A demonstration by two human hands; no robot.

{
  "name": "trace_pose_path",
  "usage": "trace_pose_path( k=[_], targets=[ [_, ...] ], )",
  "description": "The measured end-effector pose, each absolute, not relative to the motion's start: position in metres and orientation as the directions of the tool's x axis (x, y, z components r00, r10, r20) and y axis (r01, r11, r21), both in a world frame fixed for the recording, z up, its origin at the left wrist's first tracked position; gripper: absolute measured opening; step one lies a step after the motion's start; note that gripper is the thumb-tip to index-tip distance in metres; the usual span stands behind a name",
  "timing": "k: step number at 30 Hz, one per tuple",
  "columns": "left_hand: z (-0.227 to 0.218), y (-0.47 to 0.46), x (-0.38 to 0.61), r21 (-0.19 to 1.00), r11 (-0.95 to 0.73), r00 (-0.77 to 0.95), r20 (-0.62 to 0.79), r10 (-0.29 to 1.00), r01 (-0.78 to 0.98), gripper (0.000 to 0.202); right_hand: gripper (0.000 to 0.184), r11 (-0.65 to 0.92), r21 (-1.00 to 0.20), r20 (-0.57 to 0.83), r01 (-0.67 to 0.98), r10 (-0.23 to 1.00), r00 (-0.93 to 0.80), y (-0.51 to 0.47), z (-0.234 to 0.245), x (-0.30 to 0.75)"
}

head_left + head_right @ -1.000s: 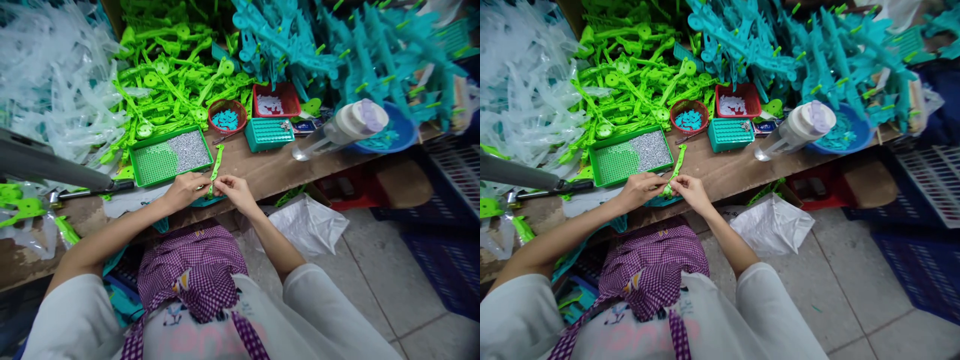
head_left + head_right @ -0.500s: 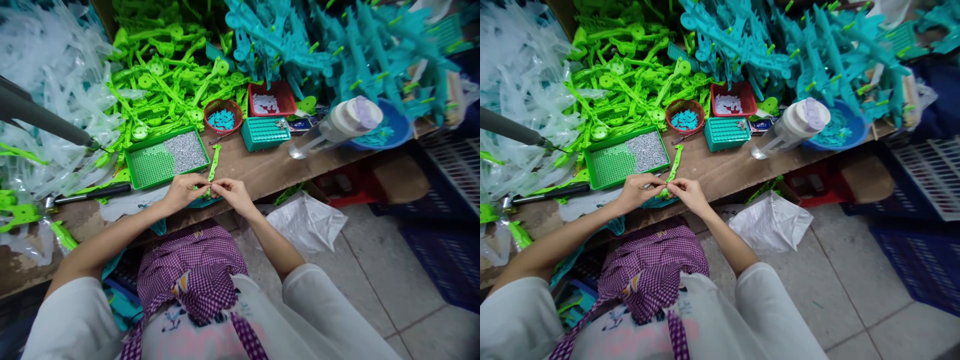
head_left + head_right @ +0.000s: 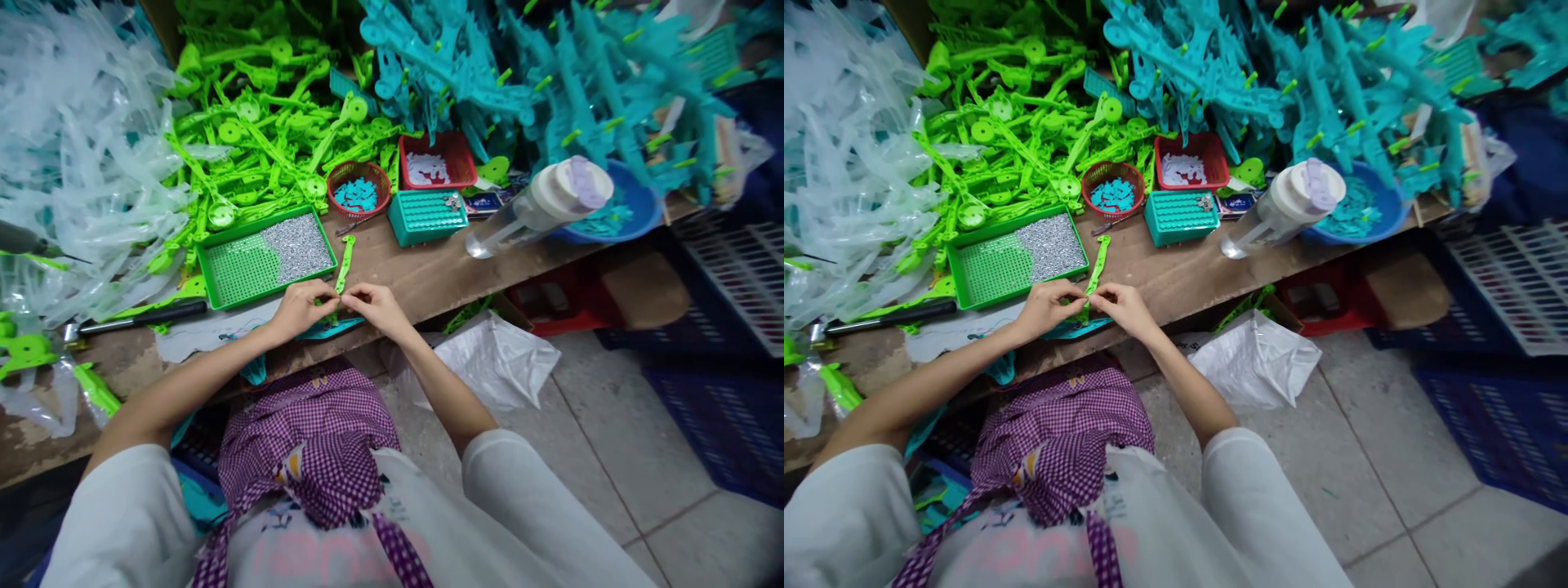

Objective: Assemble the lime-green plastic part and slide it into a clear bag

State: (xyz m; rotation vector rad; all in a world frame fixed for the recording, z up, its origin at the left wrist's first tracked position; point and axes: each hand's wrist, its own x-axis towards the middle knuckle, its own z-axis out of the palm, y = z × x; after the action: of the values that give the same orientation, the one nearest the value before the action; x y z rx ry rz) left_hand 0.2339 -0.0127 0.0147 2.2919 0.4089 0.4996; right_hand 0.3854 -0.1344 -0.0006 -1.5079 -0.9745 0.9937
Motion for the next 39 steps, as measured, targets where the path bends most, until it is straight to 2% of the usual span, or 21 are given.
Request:
trace_pose_path(
  k=[3,6,10,15,20,23,27,33,39],
  targets=[
    [0.009,-0.014,0.236,0.755,-0.638,0.892,0.174,0.416,0.151,0.015,0.03,-0.138,-0.975,-0.08,0.172,0.948,0.307,-0.139,-0.006,0.39],
    [0.006,-0.013,0.236,0.734,-0.664,0.921,0.145,0.361,0.145,0.015,0.028,-0.138,-0.971,-0.077,0.194,0.953,0.292,-0.145,-0.007,0.394],
    [0.002,-0.014,0.237,0.639,-0.719,0.912,0.067,0.405,0.272,0.047,0.031,-0.147,-0.955,-0.028,0.258,0.91,0.415,-0.147,-0.001,0.404],
    [-0.002,-0.027,0.233,0.608,-0.751,0.952,-0.026,0.306,0.258,0.045,0.027,-0.137,-0.899,0.086,0.416,0.876,0.475,-0.151,0.005,0.412],
    [-0.005,-0.029,0.232,0.626,-0.731,0.942,-0.021,0.335,0.273,0.045,0.03,-0.259,-0.875,0.022,0.409,0.823,0.568,-0.136,-0.019,0.42],
    [-0.002,-0.026,0.236,0.626,-0.722,0.939,-0.052,0.339,0.295,0.045,0.025,-0.291,-0.851,0.026,0.436,0.807,0.59,-0.122,-0.028,0.427],
    [0.002,-0.024,0.238,0.639,-0.693,0.932,-0.118,0.342,0.334,0.05,0.019,-0.353,-0.794,-0.03,0.495,0.836,0.547,-0.113,-0.028,0.435],
    [-0.003,-0.025,0.236,0.664,-0.679,0.938,-0.103,0.33,0.312,0.052,0.022,-0.381,-0.741,-0.021,0.553,0.836,0.548,-0.115,-0.025,0.436],
    [-0.002,-0.024,0.236,0.656,-0.686,0.943,-0.131,0.305,0.313,0.054,0.019,-0.387,-0.639,-0.065,0.665,0.888,0.454,-0.111,-0.013,0.44]
  ],
)
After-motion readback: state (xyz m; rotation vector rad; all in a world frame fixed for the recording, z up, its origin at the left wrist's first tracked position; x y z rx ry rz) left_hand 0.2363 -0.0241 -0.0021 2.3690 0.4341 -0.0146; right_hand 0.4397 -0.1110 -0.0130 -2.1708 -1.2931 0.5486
